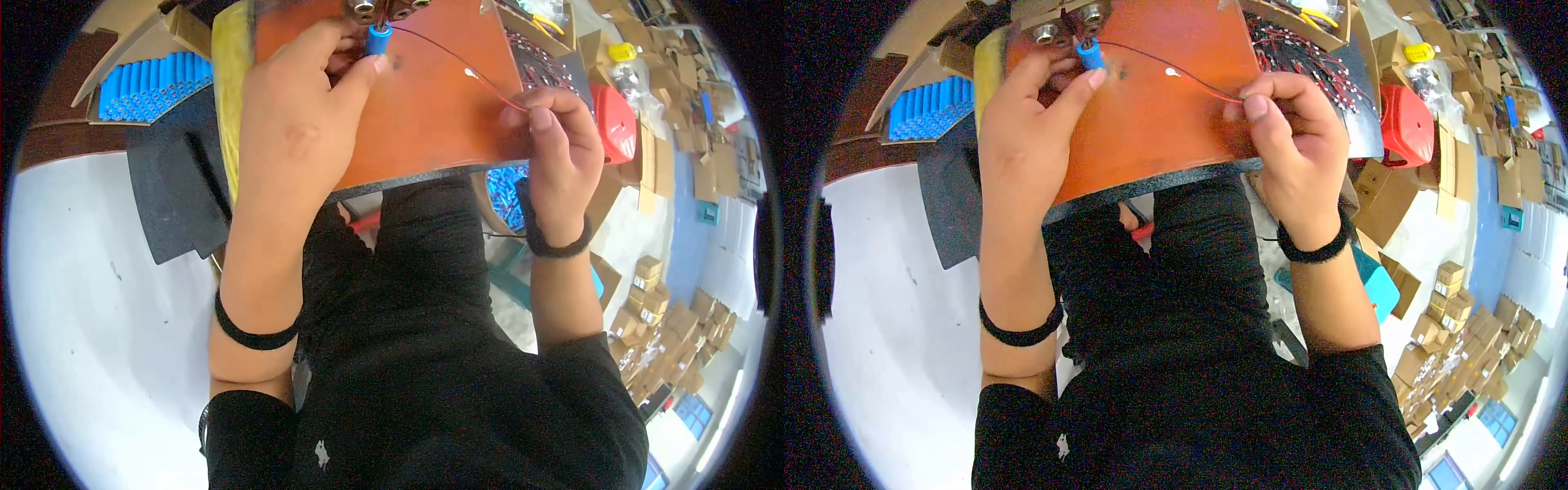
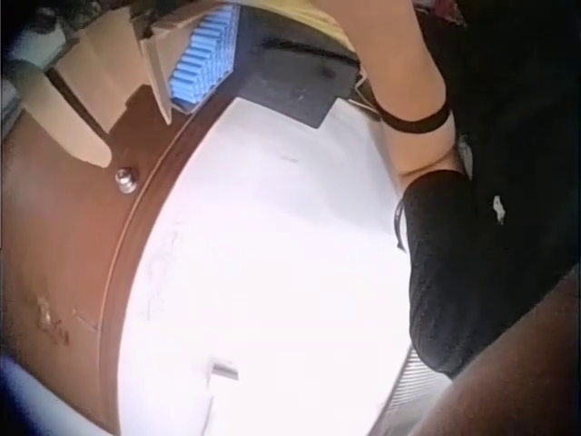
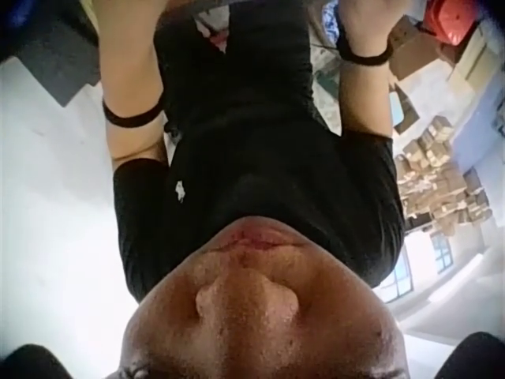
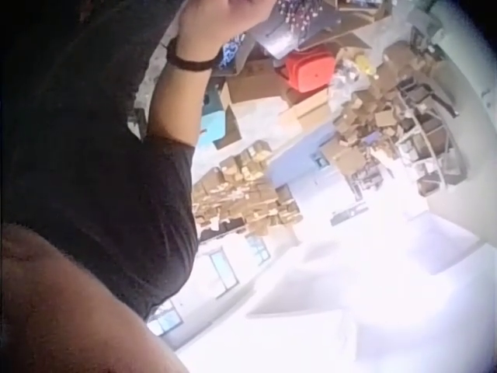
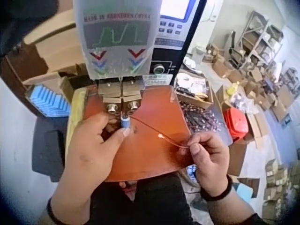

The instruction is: The person picks up a battery and a wire, positions them under the welding machine, and welds the wire to the battery. After welding, the person places the battery into a box and repeats the process.

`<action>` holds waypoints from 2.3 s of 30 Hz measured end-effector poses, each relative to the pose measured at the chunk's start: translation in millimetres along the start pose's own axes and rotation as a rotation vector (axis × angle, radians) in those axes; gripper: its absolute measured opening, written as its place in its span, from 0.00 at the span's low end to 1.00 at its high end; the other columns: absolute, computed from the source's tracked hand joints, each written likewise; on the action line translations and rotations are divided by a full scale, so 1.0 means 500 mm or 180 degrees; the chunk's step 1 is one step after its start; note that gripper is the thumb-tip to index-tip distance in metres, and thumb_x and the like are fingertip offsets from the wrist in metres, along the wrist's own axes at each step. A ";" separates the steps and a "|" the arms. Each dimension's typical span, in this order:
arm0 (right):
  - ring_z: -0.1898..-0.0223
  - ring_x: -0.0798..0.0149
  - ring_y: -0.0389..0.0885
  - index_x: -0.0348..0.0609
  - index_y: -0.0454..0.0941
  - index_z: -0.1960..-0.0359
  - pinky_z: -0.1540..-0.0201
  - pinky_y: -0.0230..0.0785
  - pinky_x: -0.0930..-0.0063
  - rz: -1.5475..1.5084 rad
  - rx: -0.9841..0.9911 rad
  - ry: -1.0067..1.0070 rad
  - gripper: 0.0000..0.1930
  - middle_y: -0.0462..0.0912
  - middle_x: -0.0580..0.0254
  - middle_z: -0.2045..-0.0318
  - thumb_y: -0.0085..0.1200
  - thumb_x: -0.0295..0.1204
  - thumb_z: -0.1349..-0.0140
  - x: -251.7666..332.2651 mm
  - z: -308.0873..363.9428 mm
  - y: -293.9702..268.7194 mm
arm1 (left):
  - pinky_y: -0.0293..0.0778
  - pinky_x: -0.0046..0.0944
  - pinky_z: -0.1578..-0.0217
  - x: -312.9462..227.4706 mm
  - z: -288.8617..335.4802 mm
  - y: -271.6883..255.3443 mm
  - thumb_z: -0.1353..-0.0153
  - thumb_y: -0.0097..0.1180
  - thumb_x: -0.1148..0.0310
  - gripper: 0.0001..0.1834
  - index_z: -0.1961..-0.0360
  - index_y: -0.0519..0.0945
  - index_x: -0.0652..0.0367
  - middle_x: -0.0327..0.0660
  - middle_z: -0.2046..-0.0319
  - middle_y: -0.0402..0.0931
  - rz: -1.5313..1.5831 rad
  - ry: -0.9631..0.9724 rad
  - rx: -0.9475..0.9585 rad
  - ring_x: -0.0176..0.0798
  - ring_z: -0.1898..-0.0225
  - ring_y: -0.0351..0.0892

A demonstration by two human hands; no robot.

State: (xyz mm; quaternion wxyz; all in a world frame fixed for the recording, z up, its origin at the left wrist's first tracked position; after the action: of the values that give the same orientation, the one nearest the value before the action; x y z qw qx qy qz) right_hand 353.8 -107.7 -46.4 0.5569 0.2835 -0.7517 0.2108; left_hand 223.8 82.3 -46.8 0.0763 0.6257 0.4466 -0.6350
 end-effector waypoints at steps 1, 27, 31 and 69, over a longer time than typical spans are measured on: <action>0.64 0.72 0.78 0.34 0.75 0.60 0.58 0.69 0.80 -0.0054 0.0020 0.0061 0.05 0.80 0.62 0.66 0.50 0.24 0.32 -0.002 0.001 0.003 | 0.72 0.31 0.56 0.000 0.000 0.001 0.40 0.62 0.68 0.17 0.52 0.79 0.66 0.41 0.62 0.83 0.0103 0.0044 -0.0017 0.31 0.61 0.79; 0.66 0.71 0.77 0.36 0.75 0.61 0.59 0.67 0.79 0.0105 0.0353 0.0569 0.09 0.79 0.63 0.71 0.45 0.30 0.32 0.005 -0.072 0.057 | 0.70 0.34 0.64 -0.059 0.011 0.014 0.38 0.59 0.65 0.14 0.54 0.81 0.61 0.45 0.67 0.76 -0.0704 0.0645 0.0417 0.37 0.67 0.75; 0.67 0.73 0.77 0.36 0.76 0.62 0.60 0.68 0.80 -0.0098 0.0613 0.0508 0.09 0.80 0.65 0.72 0.48 0.30 0.32 0.000 -0.093 0.089 | 0.70 0.45 0.63 -0.064 -0.002 0.014 0.37 0.57 0.63 0.13 0.59 0.79 0.62 0.51 0.67 0.75 -0.1058 0.0743 0.0082 0.51 0.66 0.75; 0.66 0.73 0.76 0.37 0.76 0.62 0.58 0.68 0.80 -0.0038 0.0547 0.0580 0.09 0.79 0.66 0.71 0.47 0.30 0.31 0.010 -0.066 0.076 | 0.71 0.34 0.66 -0.065 0.010 0.019 0.44 0.67 0.63 0.15 0.62 0.83 0.63 0.42 0.70 0.75 -0.0540 0.0817 0.0367 0.37 0.69 0.75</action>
State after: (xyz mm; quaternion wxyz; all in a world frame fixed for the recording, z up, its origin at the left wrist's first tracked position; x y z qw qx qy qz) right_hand 351.5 -59.1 -32.2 0.5977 0.3143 -0.6755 0.2960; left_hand 232.9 58.4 -24.0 -0.0714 0.6650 0.4667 -0.5786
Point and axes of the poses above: each hand's wrist, its own z-axis away from the middle knuckle, its own y-axis out of the palm, x = y × z, the point moved 10 cm from there along -z, towards the middle knuckle
